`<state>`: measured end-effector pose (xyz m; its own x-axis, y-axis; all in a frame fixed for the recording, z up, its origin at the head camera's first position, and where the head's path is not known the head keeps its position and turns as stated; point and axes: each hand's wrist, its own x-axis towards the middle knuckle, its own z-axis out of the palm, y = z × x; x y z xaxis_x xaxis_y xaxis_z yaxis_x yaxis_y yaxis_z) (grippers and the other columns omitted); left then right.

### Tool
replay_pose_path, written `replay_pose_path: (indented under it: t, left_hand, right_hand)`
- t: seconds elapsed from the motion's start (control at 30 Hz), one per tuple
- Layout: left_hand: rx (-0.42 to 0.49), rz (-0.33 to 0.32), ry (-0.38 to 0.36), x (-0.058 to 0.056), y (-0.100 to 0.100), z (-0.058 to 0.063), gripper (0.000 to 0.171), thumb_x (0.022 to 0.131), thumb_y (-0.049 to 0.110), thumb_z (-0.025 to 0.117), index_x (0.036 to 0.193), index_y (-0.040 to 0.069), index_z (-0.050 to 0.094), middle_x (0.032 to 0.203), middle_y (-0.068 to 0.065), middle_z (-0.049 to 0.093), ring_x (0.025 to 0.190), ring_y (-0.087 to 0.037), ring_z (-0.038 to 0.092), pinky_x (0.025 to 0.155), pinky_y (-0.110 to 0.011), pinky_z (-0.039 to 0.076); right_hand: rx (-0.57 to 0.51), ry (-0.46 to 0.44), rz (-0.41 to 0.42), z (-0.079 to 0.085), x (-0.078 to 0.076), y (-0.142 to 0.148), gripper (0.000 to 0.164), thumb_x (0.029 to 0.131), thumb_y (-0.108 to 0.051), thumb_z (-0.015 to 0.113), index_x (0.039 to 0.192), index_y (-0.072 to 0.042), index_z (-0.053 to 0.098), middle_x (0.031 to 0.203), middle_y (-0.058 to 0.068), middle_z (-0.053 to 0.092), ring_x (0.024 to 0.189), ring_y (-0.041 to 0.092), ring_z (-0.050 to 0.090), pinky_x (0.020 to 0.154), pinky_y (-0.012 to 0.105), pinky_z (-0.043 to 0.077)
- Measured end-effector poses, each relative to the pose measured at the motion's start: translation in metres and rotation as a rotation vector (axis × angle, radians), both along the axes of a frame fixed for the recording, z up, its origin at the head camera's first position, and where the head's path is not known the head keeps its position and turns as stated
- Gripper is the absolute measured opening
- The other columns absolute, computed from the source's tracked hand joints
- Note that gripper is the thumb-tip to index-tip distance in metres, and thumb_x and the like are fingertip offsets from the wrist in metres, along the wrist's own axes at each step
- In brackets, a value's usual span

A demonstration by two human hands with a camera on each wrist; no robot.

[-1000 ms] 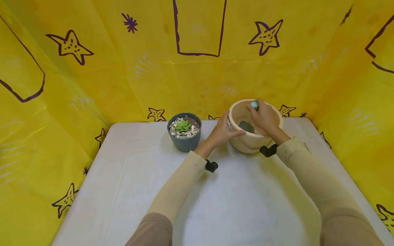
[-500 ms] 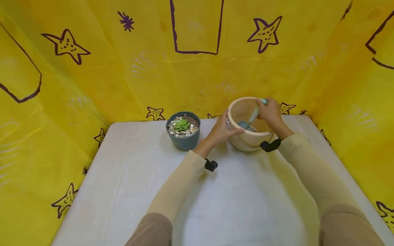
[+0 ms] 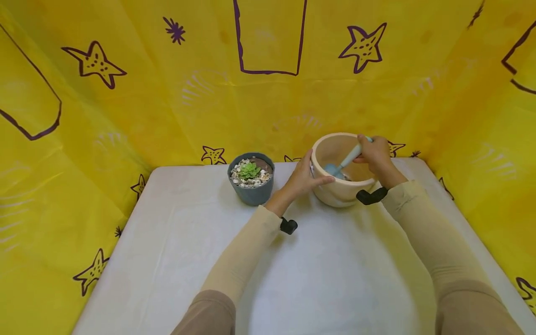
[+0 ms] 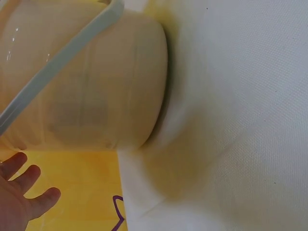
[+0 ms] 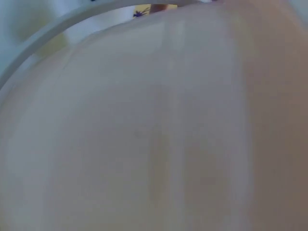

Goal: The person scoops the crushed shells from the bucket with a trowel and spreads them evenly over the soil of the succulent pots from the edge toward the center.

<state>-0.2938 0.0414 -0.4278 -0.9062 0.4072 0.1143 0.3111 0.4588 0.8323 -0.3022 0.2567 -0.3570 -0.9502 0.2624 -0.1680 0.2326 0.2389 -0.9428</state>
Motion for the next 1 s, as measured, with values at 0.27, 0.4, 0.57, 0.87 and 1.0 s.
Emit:
replay_pose_path:
  t: [0.27, 0.4, 0.57, 0.87, 1.0]
  left_hand:
    - [-0.030, 0.009, -0.001, 0.002, -0.001, 0.002, 0.113, 0.080, 0.049, 0.076, 0.158, 0.017, 0.001, 0.164, -0.011, 0.016, 0.149, -0.028, 0.025, 0.118, -0.049, 0.030]
    - [-0.028, 0.001, -0.002, 0.001, 0.000, 0.001, 0.113, 0.080, 0.049, 0.077, 0.158, 0.017, 0.002, 0.163, -0.011, 0.017, 0.149, -0.028, 0.025, 0.118, -0.048, 0.030]
    - [-0.025, 0.007, -0.007, 0.002, 0.000, 0.001, 0.114, 0.079, 0.049, 0.078, 0.158, 0.019, 0.002, 0.163, -0.010, 0.017, 0.148, -0.028, 0.026, 0.117, -0.050, 0.031]
    - [-0.037, 0.017, -0.014, 0.003, 0.001, 0.002, 0.113, 0.079, 0.050, 0.077, 0.158, 0.022, 0.002, 0.164, -0.010, 0.016, 0.149, -0.029, 0.024, 0.117, -0.051, 0.030]
    - [-0.033, 0.012, -0.009, 0.002, -0.001, 0.002, 0.113, 0.079, 0.049, 0.077, 0.158, 0.020, 0.002, 0.164, -0.010, 0.016, 0.149, -0.029, 0.024, 0.117, -0.051, 0.030]
  right_hand:
    - [0.161, 0.028, 0.060, -0.003, -0.006, -0.009, 0.044, 0.102, -0.035, 0.043, 0.115, 0.008, 0.046, 0.096, 0.014, 0.046, 0.051, 0.006, 0.062, 0.056, 0.023, 0.058]
    - [0.099, -0.004, 0.045, 0.004, -0.004, -0.004, 0.046, 0.103, -0.034, 0.043, 0.120, 0.009, 0.046, 0.094, 0.014, 0.049, 0.049, 0.006, 0.063, 0.055, 0.022, 0.057]
    - [-0.051, -0.007, 0.040, 0.009, -0.002, 0.009, 0.060, 0.103, -0.033, 0.040, 0.136, 0.017, 0.034, 0.080, 0.008, 0.055, 0.050, 0.008, 0.066, 0.058, 0.022, 0.058]
    - [-0.277, -0.015, -0.008, 0.016, 0.001, 0.023, 0.070, 0.102, -0.033, 0.044, 0.146, 0.015, 0.019, 0.064, 0.002, 0.060, 0.055, 0.012, 0.070, 0.061, 0.026, 0.059]
    - [-0.402, -0.012, -0.011, 0.017, 0.002, 0.027, 0.046, 0.101, -0.030, 0.046, 0.129, 0.006, 0.040, 0.063, 0.005, 0.063, 0.057, 0.016, 0.071, 0.061, 0.030, 0.060]
